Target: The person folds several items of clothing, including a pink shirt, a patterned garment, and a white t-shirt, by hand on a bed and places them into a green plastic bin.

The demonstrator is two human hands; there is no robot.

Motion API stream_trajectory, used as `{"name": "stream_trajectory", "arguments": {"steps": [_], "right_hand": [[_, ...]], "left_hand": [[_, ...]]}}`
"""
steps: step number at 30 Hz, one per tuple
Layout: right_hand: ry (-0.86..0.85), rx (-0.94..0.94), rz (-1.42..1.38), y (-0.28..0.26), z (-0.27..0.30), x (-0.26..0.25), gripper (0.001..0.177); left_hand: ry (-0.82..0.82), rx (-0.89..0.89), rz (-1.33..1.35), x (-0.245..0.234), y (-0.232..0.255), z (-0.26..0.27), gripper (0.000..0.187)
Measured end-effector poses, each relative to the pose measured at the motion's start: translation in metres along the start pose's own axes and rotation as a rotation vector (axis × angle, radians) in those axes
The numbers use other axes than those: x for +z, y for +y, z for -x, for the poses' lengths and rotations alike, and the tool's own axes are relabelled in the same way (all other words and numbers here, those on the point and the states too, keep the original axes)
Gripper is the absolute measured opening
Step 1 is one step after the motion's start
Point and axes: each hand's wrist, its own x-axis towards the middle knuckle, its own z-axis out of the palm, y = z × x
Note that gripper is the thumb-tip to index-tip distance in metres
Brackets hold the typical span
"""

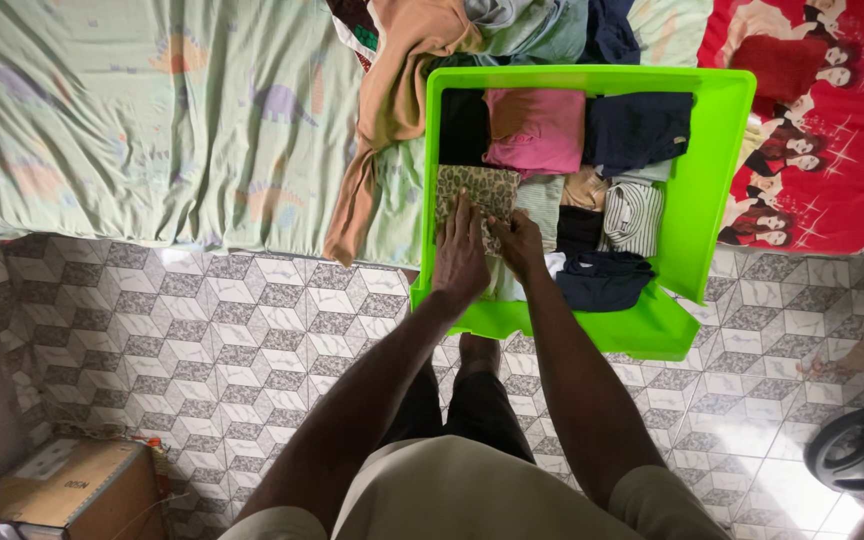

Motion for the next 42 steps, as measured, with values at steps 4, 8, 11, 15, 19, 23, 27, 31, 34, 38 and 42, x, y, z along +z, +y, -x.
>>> {"name": "stream_trajectory", "arguments": {"steps": [4,8,11,15,19,23,27,31,34,38,42], "right_hand": [[0.151,-0.059,0.433,-0.026,0.006,0.005,0.039],[0.425,-0.545,0.771,-0.043,0.023,0.017,0.065],[0.201,-0.632,0.925,-0.046,0.021,0.027,0.069],[-0.040,-0.564,1.092,-0.039,0.014,0.017,0.074],[-0.090,-0.585,1.117,-0.028,0.001,0.006,0.071],[-0.067,-0.607,1.078,-0.016,-0.006,0.009,0.072],[-0.062,-0.582,1.084,-0.010,-0.010,0.008,0.072],[-0.051,-0.589,1.091,-0.007,-0.017,0.010,0.071],[-0.055,-0.592,1.094,-0.003,-0.017,0.011,0.072],[-0.064,-0.562,1.104,-0.004,-0.020,0.013,0.073],[-0.061,-0.579,1.095,-0.009,-0.018,0.010,0.072]], "left_hand": [[0.003,0.099,-0.280,0.030,-0.033,-0.025,0.073],[-0.048,0.117,-0.423,0.065,-0.056,-0.038,0.069],[0.098,0.121,-0.379,0.088,-0.065,-0.043,0.064],[-0.121,0.060,-0.469,0.099,-0.074,-0.056,0.072],[-0.231,0.006,-0.452,0.089,-0.064,-0.060,0.079],[-0.280,-0.044,-0.429,0.067,-0.050,-0.062,0.087],[-0.352,-0.052,-0.402,0.056,-0.044,-0.063,0.088],[-0.358,-0.053,-0.361,0.055,-0.048,-0.066,0.091],[-0.354,-0.040,-0.345,0.059,-0.052,-0.065,0.089],[-0.413,-0.061,-0.358,0.065,-0.056,-0.068,0.092],[-0.293,-0.019,-0.341,0.061,-0.053,-0.068,0.088]]}}
